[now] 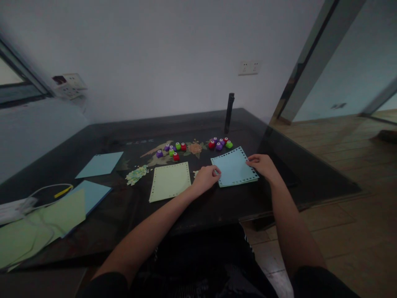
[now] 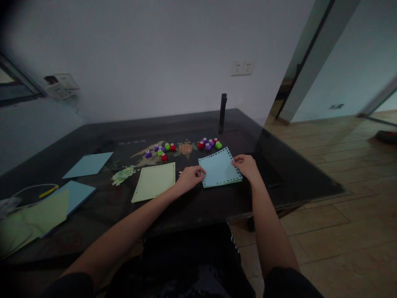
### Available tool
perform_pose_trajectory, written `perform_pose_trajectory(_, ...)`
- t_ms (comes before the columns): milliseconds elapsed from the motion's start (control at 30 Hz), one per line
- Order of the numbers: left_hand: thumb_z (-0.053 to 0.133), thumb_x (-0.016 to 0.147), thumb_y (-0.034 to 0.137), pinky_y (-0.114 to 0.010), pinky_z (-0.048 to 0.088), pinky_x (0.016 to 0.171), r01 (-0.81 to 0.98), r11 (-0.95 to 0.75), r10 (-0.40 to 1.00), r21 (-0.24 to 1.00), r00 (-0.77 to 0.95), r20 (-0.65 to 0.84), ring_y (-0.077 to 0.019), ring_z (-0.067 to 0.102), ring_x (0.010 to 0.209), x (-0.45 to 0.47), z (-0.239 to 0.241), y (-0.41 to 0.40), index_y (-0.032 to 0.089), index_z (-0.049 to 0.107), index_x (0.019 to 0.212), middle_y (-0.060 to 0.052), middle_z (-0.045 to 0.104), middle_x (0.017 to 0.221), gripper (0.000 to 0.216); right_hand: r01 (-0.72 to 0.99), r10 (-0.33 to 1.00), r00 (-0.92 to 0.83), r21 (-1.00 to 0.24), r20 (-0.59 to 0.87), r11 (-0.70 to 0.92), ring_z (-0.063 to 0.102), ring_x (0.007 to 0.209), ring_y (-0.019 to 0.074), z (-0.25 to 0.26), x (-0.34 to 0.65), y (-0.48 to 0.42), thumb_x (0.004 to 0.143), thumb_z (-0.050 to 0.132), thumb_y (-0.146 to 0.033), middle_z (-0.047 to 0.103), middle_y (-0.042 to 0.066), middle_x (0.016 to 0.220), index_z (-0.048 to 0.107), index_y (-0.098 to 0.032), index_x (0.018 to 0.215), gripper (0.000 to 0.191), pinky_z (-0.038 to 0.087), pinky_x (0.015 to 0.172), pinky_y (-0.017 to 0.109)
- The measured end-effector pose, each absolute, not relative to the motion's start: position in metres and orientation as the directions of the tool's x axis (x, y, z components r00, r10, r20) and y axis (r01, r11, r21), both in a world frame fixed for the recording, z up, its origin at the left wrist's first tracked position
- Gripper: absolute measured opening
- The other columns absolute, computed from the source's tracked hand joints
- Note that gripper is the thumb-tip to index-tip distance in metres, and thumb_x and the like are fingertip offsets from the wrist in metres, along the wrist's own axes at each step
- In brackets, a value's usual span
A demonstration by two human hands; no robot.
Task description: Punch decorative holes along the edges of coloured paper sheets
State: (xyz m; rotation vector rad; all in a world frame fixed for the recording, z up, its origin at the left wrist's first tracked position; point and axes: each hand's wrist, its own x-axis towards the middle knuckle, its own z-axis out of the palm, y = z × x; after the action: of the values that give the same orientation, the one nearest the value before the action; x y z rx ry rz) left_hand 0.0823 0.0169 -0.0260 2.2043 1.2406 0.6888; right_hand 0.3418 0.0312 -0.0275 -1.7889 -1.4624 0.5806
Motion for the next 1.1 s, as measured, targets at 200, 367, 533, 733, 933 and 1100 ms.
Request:
perform_pose_trajectory(200, 0.056, 0.076, 0.021, -0.023, 0.044, 0.063, 0.627, -0.458, 0.873, 0.630, 0.453, 0.183, -0.0136, 0.060, 0.063, 0.084, -0.028, 0.017, 0.017, 0.067, 0.086, -0.001, 0.067, 0.068, 0.016, 0.670, 0.966, 0.253, -0.730, 0.059, -0.131, 0.060, 0.058, 0.0151, -0.024, 0.338, 0.031, 0.065, 0.067, -0.020, 0.065, 0.003, 0.063, 0.068, -0.014, 0.080, 0.016, 0.043, 0.056, 0.025)
perform_pose_trajectory(367, 0.057, 0.076, 0.021, -0.024, 0.044, 0.064, 0.635, -0.461, 0.870, 0.620, 0.460, 0.175, -0.0141, 0.060, 0.065, 0.084, -0.024, 0.016, 0.017, 0.068, 0.086, -0.002, 0.067, 0.069, 0.015, 0.721, 0.960, 0.268, -0.678, 0.079, -0.145, 0.060, 0.059, 0.0151, -0.021, 0.334, 0.029, 0.065, 0.069, -0.022, 0.065, 0.002, 0.063, 0.068, -0.015, 0.078, 0.014, 0.043, 0.058, 0.026)
perform_pose_trajectory(533, 0.056, 0.077, 0.021, -0.024, 0.044, 0.065, 0.638, -0.461, 0.871, 0.616, 0.459, 0.176, -0.0146, 0.061, 0.066, 0.084, -0.024, 0.016, 0.017, 0.068, 0.085, -0.003, 0.068, 0.070, 0.015, 0.781, 0.956, 0.280, -0.600, 0.090, -0.172, 0.061, 0.063, 0.0160, -0.023, 0.333, 0.028, 0.067, 0.068, -0.023, 0.067, 0.003, 0.069, 0.068, -0.018, 0.077, 0.011, 0.042, 0.059, 0.026)
perform_pose_trajectory(733, 0.056, 0.077, 0.021, -0.024, 0.045, 0.065, 0.637, -0.466, 0.867, 0.614, 0.466, 0.175, -0.0146, 0.061, 0.065, 0.084, -0.025, 0.016, 0.017, 0.068, 0.085, -0.003, 0.068, 0.070, 0.015, 0.814, 0.952, 0.292, -0.545, 0.087, -0.200, 0.061, 0.065, 0.0162, -0.021, 0.330, 0.026, 0.067, 0.068, -0.023, 0.067, 0.003, 0.073, 0.068, -0.020, 0.076, 0.009, 0.041, 0.058, 0.026)
perform_pose_trajectory(933, 0.055, 0.077, 0.021, -0.024, 0.045, 0.065, 0.645, -0.466, 0.868, 0.606, 0.465, 0.172, -0.0148, 0.061, 0.065, 0.084, -0.025, 0.015, 0.017, 0.069, 0.086, -0.003, 0.068, 0.070, 0.016, 0.851, 0.949, 0.302, -0.475, 0.094, -0.224, 0.061, 0.071, 0.0186, -0.019, 0.327, 0.023, 0.069, 0.068, -0.025, 0.067, 0.003, 0.077, 0.067, -0.022, 0.082, 0.013, 0.040, 0.059, 0.028)
perform_pose_trajectory(1100, 0.055, 0.077, 0.019, -0.025, 0.045, 0.066, 0.649, -0.465, 0.870, 0.602, 0.462, 0.174, -0.0146, 0.060, 0.064, 0.085, -0.027, 0.017, 0.017, 0.069, 0.086, -0.003, 0.067, 0.069, 0.017, 0.867, 0.946, 0.302, -0.446, 0.116, -0.222, 0.061, 0.074, 0.0197, -0.020, 0.326, 0.022, 0.069, 0.068, -0.026, 0.067, 0.005, 0.081, 0.067, -0.021, 0.090, 0.021, 0.040, 0.060, 0.028)
